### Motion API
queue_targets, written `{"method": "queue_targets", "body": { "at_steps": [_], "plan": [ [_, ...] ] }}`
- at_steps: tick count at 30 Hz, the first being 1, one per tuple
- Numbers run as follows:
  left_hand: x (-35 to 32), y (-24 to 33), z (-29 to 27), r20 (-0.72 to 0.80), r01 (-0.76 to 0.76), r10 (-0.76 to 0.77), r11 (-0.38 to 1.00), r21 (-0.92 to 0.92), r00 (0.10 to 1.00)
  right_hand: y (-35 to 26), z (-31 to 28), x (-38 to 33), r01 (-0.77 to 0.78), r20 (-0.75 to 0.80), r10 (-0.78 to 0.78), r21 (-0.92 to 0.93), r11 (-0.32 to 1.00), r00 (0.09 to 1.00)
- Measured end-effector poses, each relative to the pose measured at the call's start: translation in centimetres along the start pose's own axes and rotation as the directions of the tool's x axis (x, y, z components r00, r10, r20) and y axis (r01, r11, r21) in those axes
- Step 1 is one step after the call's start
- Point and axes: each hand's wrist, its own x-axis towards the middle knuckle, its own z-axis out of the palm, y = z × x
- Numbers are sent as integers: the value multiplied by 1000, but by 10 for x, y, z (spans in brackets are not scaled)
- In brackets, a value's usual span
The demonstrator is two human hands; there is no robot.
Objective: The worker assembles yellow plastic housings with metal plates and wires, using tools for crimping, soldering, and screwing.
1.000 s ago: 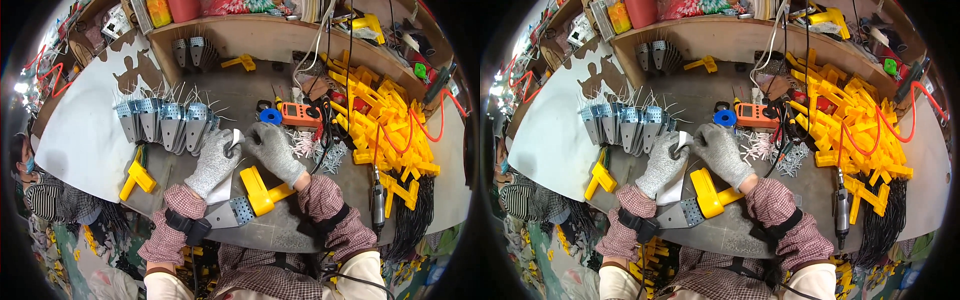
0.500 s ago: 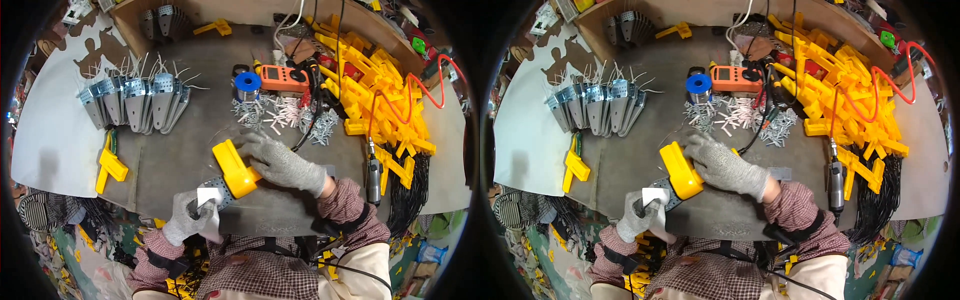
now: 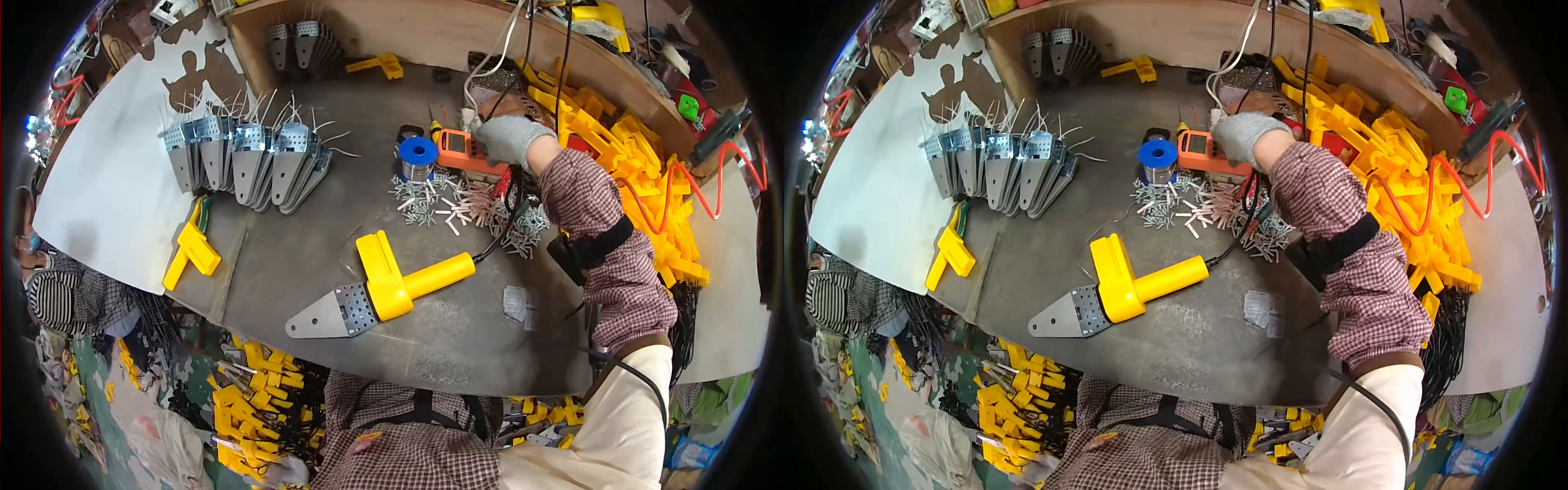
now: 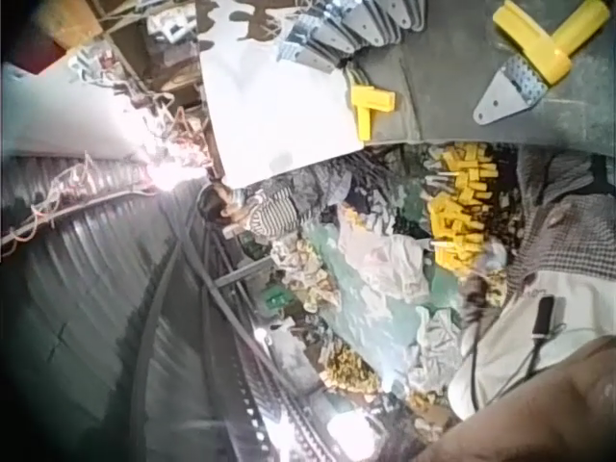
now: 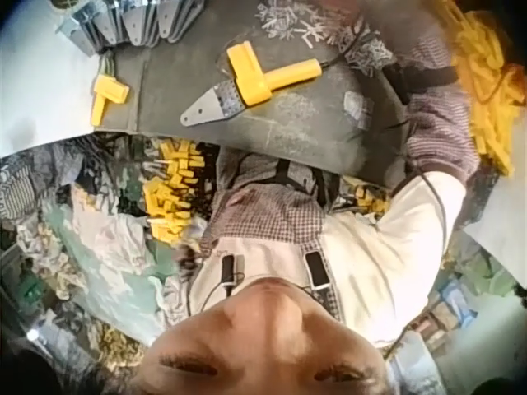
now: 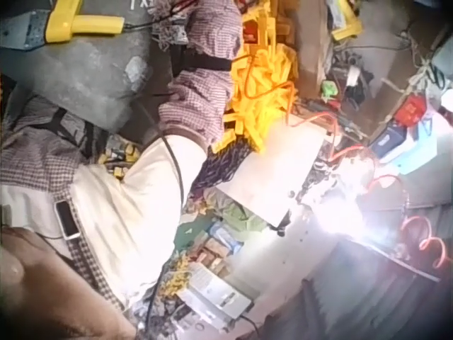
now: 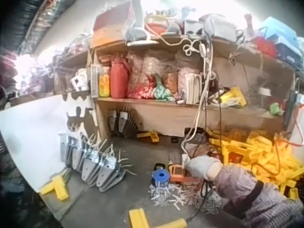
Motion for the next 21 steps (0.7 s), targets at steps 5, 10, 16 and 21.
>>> {"method": "queue_targets", "body": {
  "at_steps": [5, 10, 16, 21],
  "plan": [
    [-17, -16, 18, -415, 184, 127, 755, 629, 901, 7, 7, 11, 15, -52, -9, 109, 994, 999],
    [104, 69, -54, -71, -113, 155, 905, 409, 985, 45, 20, 0, 6, -75, 6, 150, 989, 997],
    [195, 355, -63, 49, -929, 942, 317, 189, 332, 16, 25, 11, 46, -194, -12, 171, 984, 981],
    [246, 439, 35, 350, -916, 851, 397, 61, 392, 16, 20, -14, 36, -408, 22, 134, 990, 913]
  ]
}}
